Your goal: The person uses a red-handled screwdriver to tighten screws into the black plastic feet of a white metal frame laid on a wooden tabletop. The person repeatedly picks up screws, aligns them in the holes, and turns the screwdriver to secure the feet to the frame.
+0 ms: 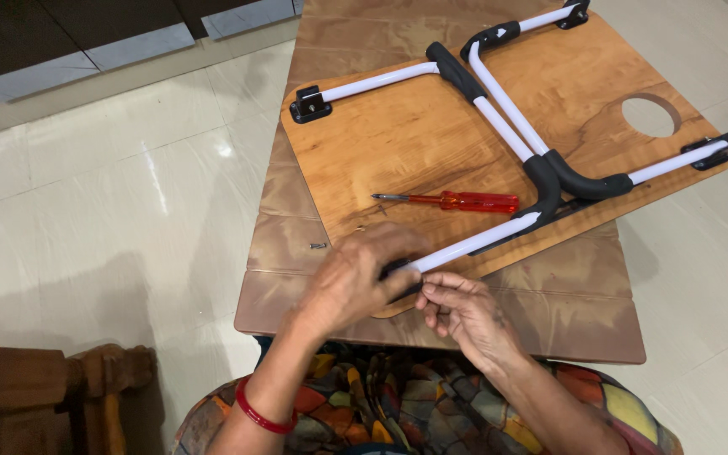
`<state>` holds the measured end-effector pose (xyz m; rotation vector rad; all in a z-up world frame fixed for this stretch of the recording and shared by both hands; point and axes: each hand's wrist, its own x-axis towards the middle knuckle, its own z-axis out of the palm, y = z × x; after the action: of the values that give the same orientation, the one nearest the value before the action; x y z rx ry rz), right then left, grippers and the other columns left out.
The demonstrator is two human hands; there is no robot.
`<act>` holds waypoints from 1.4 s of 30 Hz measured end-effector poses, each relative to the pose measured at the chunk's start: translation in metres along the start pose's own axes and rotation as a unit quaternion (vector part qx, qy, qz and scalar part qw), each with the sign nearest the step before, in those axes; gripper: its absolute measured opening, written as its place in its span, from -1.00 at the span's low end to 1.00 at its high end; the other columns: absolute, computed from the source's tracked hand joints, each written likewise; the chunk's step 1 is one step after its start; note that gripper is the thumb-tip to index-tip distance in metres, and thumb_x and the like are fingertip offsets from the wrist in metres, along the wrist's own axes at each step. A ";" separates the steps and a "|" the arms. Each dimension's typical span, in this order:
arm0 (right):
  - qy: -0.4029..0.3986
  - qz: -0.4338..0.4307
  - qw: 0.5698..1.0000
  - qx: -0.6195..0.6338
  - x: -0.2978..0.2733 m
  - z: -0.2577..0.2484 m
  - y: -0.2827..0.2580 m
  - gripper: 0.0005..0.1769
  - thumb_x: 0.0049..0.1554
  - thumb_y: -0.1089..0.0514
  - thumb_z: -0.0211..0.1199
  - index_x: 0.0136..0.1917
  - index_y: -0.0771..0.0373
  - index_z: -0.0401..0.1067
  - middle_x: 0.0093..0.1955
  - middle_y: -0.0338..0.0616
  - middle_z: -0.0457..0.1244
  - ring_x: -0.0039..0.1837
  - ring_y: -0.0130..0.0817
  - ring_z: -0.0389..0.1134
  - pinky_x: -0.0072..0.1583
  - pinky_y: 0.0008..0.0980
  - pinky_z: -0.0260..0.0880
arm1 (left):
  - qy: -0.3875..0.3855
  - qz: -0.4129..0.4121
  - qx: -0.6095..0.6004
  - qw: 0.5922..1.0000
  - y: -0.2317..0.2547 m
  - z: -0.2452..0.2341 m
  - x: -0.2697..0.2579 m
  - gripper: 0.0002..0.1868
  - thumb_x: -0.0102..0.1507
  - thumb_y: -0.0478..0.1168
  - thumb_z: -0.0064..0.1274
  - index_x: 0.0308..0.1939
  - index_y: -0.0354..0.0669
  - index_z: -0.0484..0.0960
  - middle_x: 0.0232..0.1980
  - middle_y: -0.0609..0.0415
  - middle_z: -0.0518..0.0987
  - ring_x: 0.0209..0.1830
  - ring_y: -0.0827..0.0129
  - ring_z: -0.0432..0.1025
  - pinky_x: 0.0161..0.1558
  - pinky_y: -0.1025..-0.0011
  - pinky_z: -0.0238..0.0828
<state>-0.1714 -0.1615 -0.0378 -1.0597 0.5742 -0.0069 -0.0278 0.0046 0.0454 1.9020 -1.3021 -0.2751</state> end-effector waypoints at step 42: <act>-0.019 -0.001 1.000 -0.018 0.001 -0.006 -0.004 -0.90 0.15 0.25 0.25 -0.15 0.33 0.51 -0.30 -0.12 0.37 -0.41 -0.48 0.31 -0.43 -0.59 0.25 | 0.026 0.169 0.251 0.953 0.016 0.014 -0.001 -0.90 0.16 -0.21 0.10 -0.38 -0.09 0.70 -0.02 0.08 0.65 0.06 0.26 0.51 0.04 0.19 0.38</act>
<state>-0.1724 -0.1686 -0.0369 -1.0942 0.5403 0.0217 -0.0472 -0.0033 0.0473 2.0198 -1.7517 0.3101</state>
